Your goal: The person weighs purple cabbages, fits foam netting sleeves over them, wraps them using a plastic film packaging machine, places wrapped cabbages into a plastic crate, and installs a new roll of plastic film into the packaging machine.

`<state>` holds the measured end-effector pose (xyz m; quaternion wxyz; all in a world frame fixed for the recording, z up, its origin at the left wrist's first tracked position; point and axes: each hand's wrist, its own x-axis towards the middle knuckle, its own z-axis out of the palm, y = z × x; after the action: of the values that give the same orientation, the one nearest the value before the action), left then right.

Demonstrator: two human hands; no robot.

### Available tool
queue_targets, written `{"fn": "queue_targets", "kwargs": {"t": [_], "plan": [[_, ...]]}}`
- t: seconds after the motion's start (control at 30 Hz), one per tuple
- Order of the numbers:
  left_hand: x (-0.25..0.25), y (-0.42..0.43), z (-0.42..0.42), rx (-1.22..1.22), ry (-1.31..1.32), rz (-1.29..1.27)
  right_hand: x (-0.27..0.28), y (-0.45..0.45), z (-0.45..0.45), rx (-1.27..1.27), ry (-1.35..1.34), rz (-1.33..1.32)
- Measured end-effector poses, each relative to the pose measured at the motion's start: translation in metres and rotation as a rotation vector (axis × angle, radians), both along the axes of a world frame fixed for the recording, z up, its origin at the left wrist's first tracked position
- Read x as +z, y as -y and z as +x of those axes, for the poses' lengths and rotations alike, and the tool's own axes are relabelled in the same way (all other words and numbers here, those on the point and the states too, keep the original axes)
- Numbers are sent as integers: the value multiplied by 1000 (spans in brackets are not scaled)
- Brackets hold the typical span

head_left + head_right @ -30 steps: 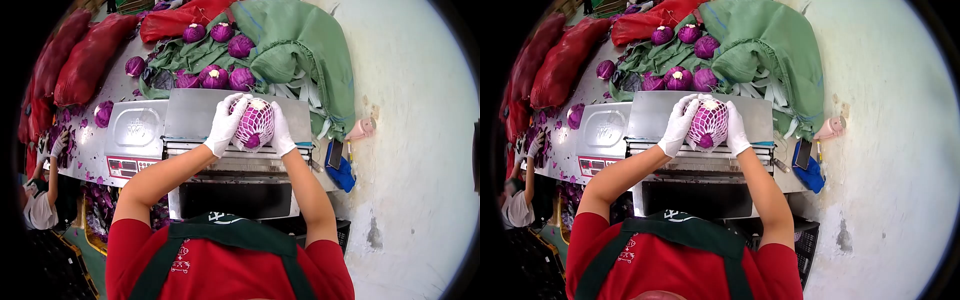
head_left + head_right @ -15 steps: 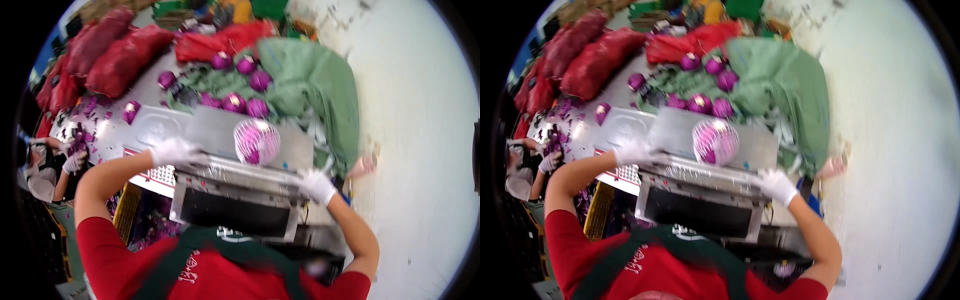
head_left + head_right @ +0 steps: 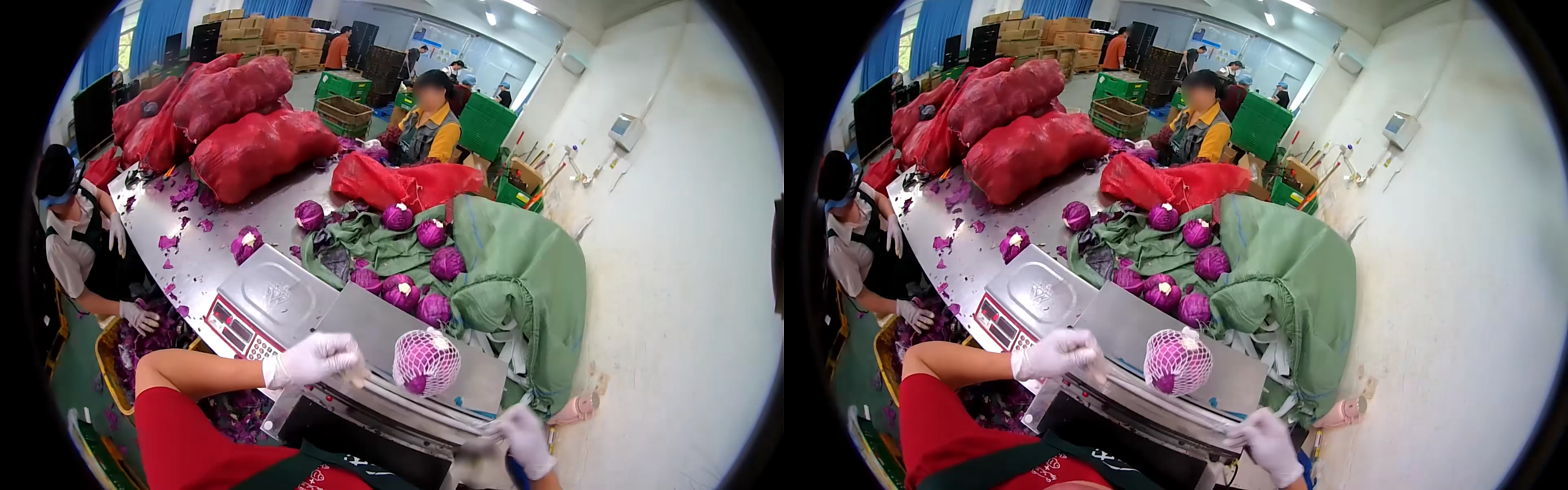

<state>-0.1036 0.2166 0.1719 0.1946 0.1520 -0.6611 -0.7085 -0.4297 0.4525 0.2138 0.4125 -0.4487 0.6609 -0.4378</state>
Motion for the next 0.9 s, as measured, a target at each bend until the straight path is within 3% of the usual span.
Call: {"fn": "queue_targets", "kwargs": {"t": [0.1, 0.17, 0.2, 0.23, 0.3, 0.33, 0.37, 0.4, 0.43, 0.47, 0.5, 0.57, 0.63, 0.7, 0.77, 0.8, 0.9], "plan": [[38, 32, -20, 95, -152, -722, 23, 31, -15, -198, 28, -476], [37, 54, -56, 24, -83, -1070, -9, 70, -40, -251, -384, -590], [11, 68, -77, -104, 92, -1213, -23, 91, -52, -92, -774, -593], [-7, 70, -91, -141, 207, -1319, -34, 109, -61, 78, -1161, -579], [-42, 75, -116, -215, 286, -1207, -56, 133, -46, 445, -1413, -317], [-55, 75, -124, -214, 285, -1207, -85, 140, -39, 420, -1134, -351], [-68, 74, -132, -246, 198, -863, -108, 142, -32, 390, -855, -378], [-73, 74, -137, -271, 111, -519, -108, 145, -27, 390, -855, -378], [-71, 74, -139, -193, 188, -515, -103, 151, -20, 344, -416, -326], [-81, 72, -146, -191, 124, -198, -99, 153, -17, 291, 19, -264], [-91, 72, -152, -181, 56, 119, -96, 153, -19, 296, 17, -266], [-79, 61, -148, -176, 143, 249, -80, 145, -21, 333, 207, -36], [-61, 36, -132, -175, 234, 388, -77, 112, -8, 279, 178, 14], [-38, 3, -106, -556, 240, 763, -90, 67, 5, 250, 566, 178], [-44, -29, -86, -628, 360, 910, -69, 33, 39, 200, 763, 386], [-44, -47, -76, -608, 375, 1067, -85, 11, 43, 146, 871, 504], [-58, -79, -45, -551, 503, 1386, -115, -37, 70, 203, 1121, 480]]}}
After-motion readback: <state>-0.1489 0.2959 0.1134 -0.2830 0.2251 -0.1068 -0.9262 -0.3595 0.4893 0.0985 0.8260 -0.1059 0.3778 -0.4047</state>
